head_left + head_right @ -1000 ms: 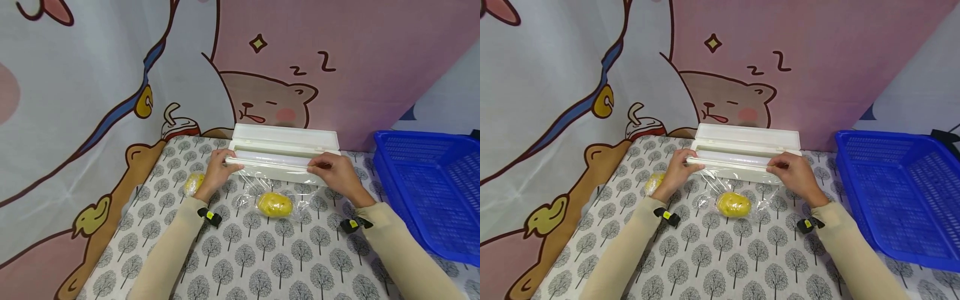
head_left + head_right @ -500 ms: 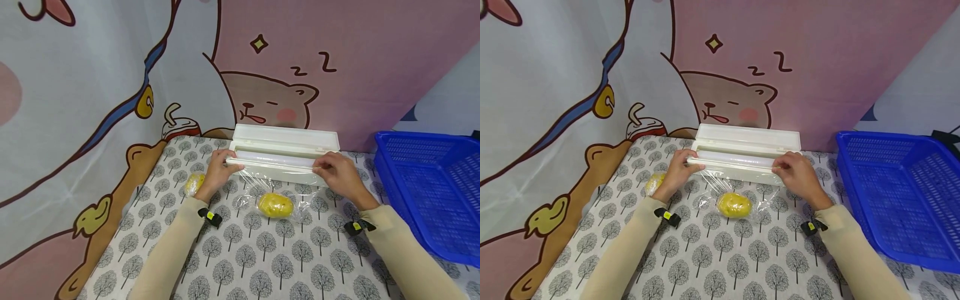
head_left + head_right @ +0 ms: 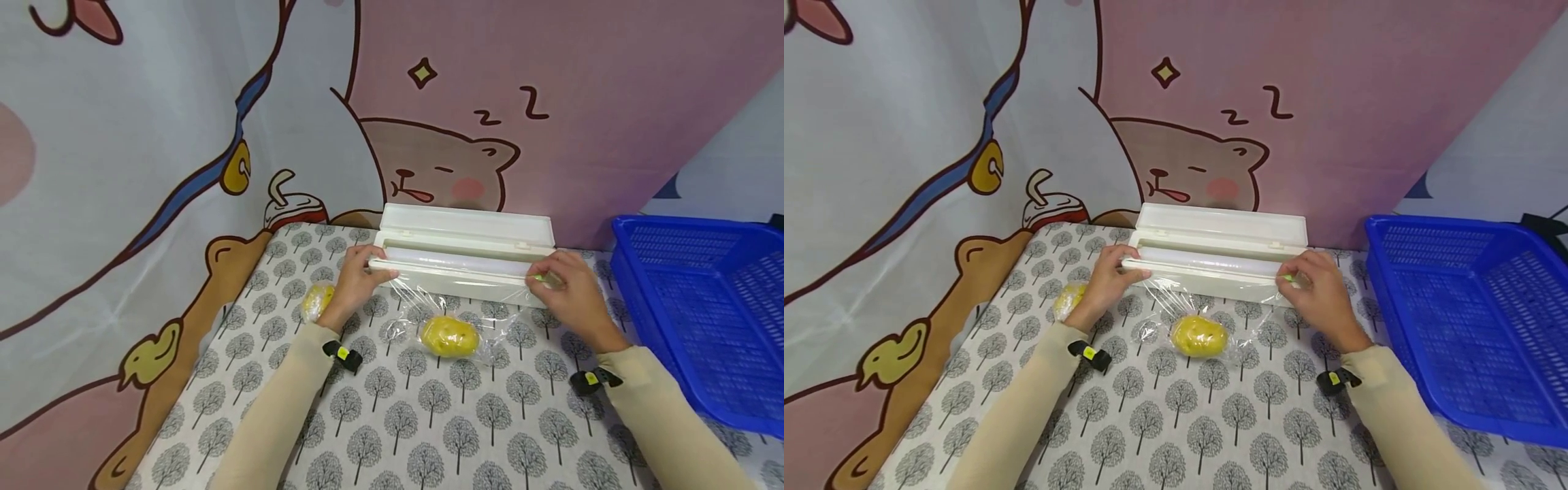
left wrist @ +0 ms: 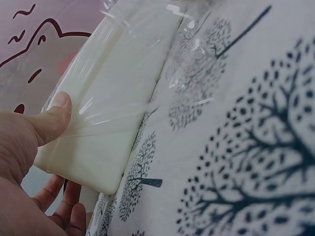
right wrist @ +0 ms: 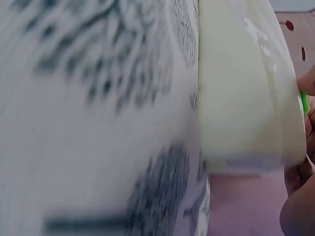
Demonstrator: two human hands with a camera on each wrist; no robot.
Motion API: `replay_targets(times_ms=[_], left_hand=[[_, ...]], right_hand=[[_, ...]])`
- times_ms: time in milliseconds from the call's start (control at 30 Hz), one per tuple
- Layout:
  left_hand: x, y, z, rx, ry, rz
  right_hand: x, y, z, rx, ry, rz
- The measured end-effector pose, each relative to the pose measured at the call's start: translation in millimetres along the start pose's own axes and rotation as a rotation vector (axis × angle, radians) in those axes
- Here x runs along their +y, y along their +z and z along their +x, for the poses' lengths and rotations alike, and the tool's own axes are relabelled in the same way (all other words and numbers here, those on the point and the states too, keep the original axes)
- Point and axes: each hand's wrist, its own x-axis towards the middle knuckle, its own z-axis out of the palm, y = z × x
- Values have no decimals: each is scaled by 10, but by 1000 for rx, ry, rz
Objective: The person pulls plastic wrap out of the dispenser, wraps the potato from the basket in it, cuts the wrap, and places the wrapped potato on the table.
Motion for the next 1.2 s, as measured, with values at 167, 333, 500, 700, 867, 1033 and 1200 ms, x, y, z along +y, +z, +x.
replay_targets(times_ms=[167, 333, 500, 700, 867, 1033, 1200], left_hand=[[-13, -13, -3, 11, 5, 5], [-26, -6, -11, 1, 4, 1], [-25, 6, -7, 5, 1, -6], [-12, 14, 0, 0, 5, 2], [3, 12, 4, -2, 6, 9], [18, 12, -1, -5, 3, 0], [26, 13, -22, 0, 5, -15]], right_hand=[[37, -66, -48, 26, 22, 59], [44, -102, -80, -4, 121, 119], [-7, -147, -62, -29, 220, 129], [12, -170, -89, 1, 311, 168], [77, -216, -156, -16, 383, 238], [81, -228, -161, -35, 407, 264], [79, -236, -151, -32, 431, 300]])
